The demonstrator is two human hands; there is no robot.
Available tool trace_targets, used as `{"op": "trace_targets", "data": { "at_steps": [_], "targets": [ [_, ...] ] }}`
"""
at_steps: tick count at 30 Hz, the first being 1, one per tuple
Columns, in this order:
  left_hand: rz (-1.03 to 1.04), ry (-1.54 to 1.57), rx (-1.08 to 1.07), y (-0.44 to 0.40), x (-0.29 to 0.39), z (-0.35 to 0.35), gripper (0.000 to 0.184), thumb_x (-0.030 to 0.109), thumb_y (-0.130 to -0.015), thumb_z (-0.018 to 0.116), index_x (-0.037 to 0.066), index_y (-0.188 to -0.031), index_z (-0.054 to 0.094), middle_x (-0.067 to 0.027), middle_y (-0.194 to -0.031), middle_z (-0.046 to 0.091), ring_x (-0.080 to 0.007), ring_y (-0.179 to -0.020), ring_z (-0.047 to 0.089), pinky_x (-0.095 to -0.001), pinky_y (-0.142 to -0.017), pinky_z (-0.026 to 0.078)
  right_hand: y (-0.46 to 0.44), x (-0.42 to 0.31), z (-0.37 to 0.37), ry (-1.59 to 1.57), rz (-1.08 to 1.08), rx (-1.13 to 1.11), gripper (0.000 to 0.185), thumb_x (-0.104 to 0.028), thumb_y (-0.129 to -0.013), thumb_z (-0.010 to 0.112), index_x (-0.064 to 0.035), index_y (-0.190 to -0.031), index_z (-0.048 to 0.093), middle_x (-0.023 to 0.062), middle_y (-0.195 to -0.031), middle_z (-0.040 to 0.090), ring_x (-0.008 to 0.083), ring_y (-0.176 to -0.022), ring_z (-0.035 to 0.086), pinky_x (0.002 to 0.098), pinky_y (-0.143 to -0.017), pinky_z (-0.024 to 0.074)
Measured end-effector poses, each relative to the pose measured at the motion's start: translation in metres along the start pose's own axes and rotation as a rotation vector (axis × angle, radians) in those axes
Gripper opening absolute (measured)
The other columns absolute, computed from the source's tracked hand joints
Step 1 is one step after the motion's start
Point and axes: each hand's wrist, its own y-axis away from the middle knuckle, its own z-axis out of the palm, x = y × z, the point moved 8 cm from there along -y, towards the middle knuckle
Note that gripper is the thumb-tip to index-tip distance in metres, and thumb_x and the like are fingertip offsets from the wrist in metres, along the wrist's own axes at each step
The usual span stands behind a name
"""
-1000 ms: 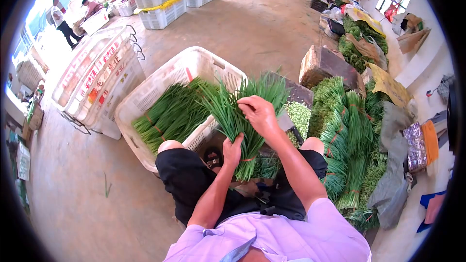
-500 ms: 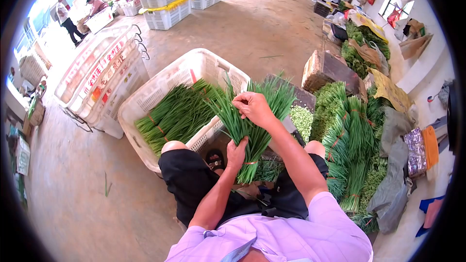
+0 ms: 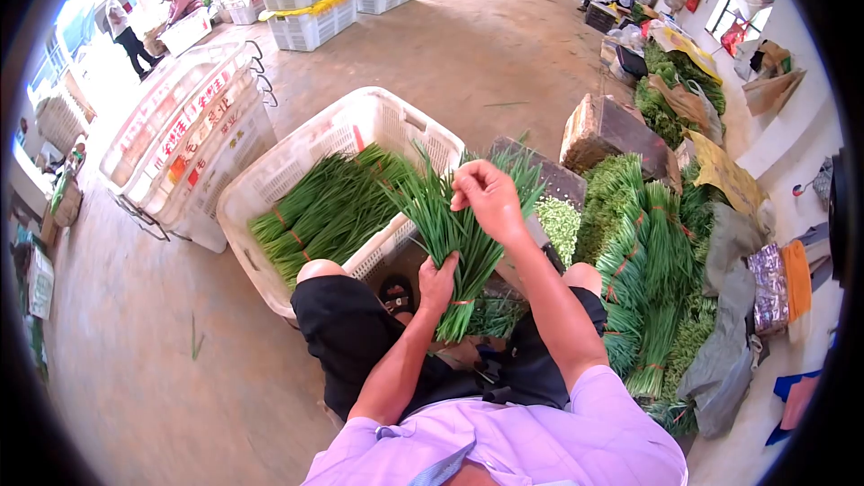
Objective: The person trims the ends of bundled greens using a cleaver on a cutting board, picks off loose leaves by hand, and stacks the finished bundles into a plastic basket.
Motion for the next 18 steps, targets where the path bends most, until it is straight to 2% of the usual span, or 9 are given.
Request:
{"op": "trace_targets", "data": {
  "at_steps": [2, 3, 4, 6, 7, 10, 14, 16, 18],
  "targets": [
    [-0.013, -0.012, -0.015, 0.0, -0.002, -0.001, 0.021, 0.015, -0.095, 0.065, 0.001, -0.11, 0.068, 0.0003, -0.098, 0.068, -0.0086, -0.087, 0.058, -0.0278, -0.079, 0.048, 0.001, 0.004, 0.006, 0.366, -0.077, -0.047, 0.011, -0.008, -0.099, 0.061, 0.001, -0.102, 0.065, 0.0033, -0.082, 0.064, 0.0093, -0.071, 0.065, 0.0257, -0.065, 0.0575],
    [-0.012, -0.013, -0.013, 0.0, -0.003, -0.001, 0.021, 0.015, -0.095, 0.065, 0.001, -0.11, 0.068, 0.0003, -0.098, 0.068, -0.0086, -0.087, 0.058, -0.0278, -0.079, 0.048, 0.002, -0.002, 0.009, 0.456, -0.183, -0.059, 0.015, -0.009, -0.095, 0.066, -0.0009, -0.107, 0.067, 0.0062, -0.087, 0.066, 0.0154, -0.075, 0.067, 0.0284, -0.068, 0.0564],
    [0.004, -0.03, -0.017, 0.0, -0.002, -0.002, 0.021, 0.015, -0.095, 0.065, 0.001, -0.109, 0.069, 0.0003, -0.098, 0.068, -0.0087, -0.086, 0.058, -0.0278, -0.079, 0.048, 0.002, -0.001, 0.008, 0.453, -0.183, -0.061, 0.015, -0.009, -0.095, 0.066, -0.0009, -0.107, 0.067, 0.0062, -0.087, 0.066, 0.0154, -0.075, 0.067, 0.0284, -0.068, 0.0564],
    [0.022, -0.047, -0.019, 0.0, 0.001, -0.002, 0.021, 0.016, -0.095, 0.064, 0.001, -0.109, 0.069, 0.0003, -0.097, 0.068, -0.0087, -0.086, 0.058, -0.0279, -0.078, 0.048, 0.011, -0.022, 0.024, 0.878, -0.535, -0.096, 0.02, -0.013, -0.091, 0.069, -0.0014, -0.106, 0.068, 0.0133, -0.094, 0.067, 0.0284, -0.083, 0.068, 0.0372, -0.074, 0.0553],
    [0.03, -0.087, -0.017, 0.001, 0.003, -0.002, 0.02, 0.016, -0.095, 0.064, 0.0, -0.108, 0.069, 0.0003, -0.096, 0.068, -0.0086, -0.086, 0.058, -0.0277, -0.078, 0.047, 0.01, -0.021, 0.025, 0.849, -0.425, -0.127, 0.02, -0.015, -0.089, 0.069, -0.0033, -0.106, 0.069, 0.0156, -0.097, 0.067, 0.035, -0.09, 0.066, 0.0407, -0.081, 0.0533],
    [0.041, -0.144, -0.011, 0.005, 0.014, 0.0, 0.02, 0.015, -0.095, 0.064, 0.0, -0.106, 0.069, 0.0002, -0.094, 0.068, -0.0086, -0.085, 0.058, -0.0274, -0.077, 0.047, 0.008, -0.018, 0.028, 0.917, -0.544, -0.148, 0.017, -0.011, -0.089, 0.071, -0.0027, -0.103, 0.069, 0.0141, -0.091, 0.067, 0.031, -0.084, 0.066, 0.0379, -0.075, 0.053],
    [0.021, -0.144, -0.007, 0.0, 0.001, -0.005, 0.019, 0.013, -0.095, 0.064, -0.001, -0.107, 0.069, 0.0, -0.095, 0.068, -0.0084, -0.087, 0.058, -0.0273, -0.079, 0.047, 0.003, -0.009, 0.027, 0.966, -0.548, -0.156, 0.016, -0.012, -0.089, 0.071, -0.0019, -0.101, 0.069, 0.0124, -0.088, 0.066, 0.027, -0.079, 0.067, 0.0357, -0.07, 0.0535],
    [0.04, -0.089, -0.005, 0.003, 0.003, -0.004, 0.019, 0.013, -0.096, 0.063, 0.0, -0.108, 0.07, 0.0005, -0.097, 0.068, -0.0082, -0.087, 0.057, -0.0272, -0.079, 0.046, 0.0, -0.002, 0.019, 0.824, -0.328, -0.126, 0.011, -0.011, -0.089, 0.068, -0.0005, -0.094, 0.069, 0.0134, -0.084, 0.068, 0.028, -0.077, 0.068, 0.038, -0.071, 0.0543],
    [0.029, -0.083, -0.011, 0.0, 0.007, -0.003, 0.021, 0.013, -0.096, 0.064, -0.001, -0.111, 0.069, -0.0001, -0.099, 0.068, -0.0094, -0.09, 0.059, -0.0281, -0.081, 0.047, 0.003, 0.011, 0.01, 0.42, -0.081, -0.064, 0.009, -0.008, -0.093, 0.066, 0.0011, -0.092, 0.068, 0.0084, -0.078, 0.066, 0.0159, -0.066, 0.065, 0.0319, -0.062, 0.0541]
  ]
}}
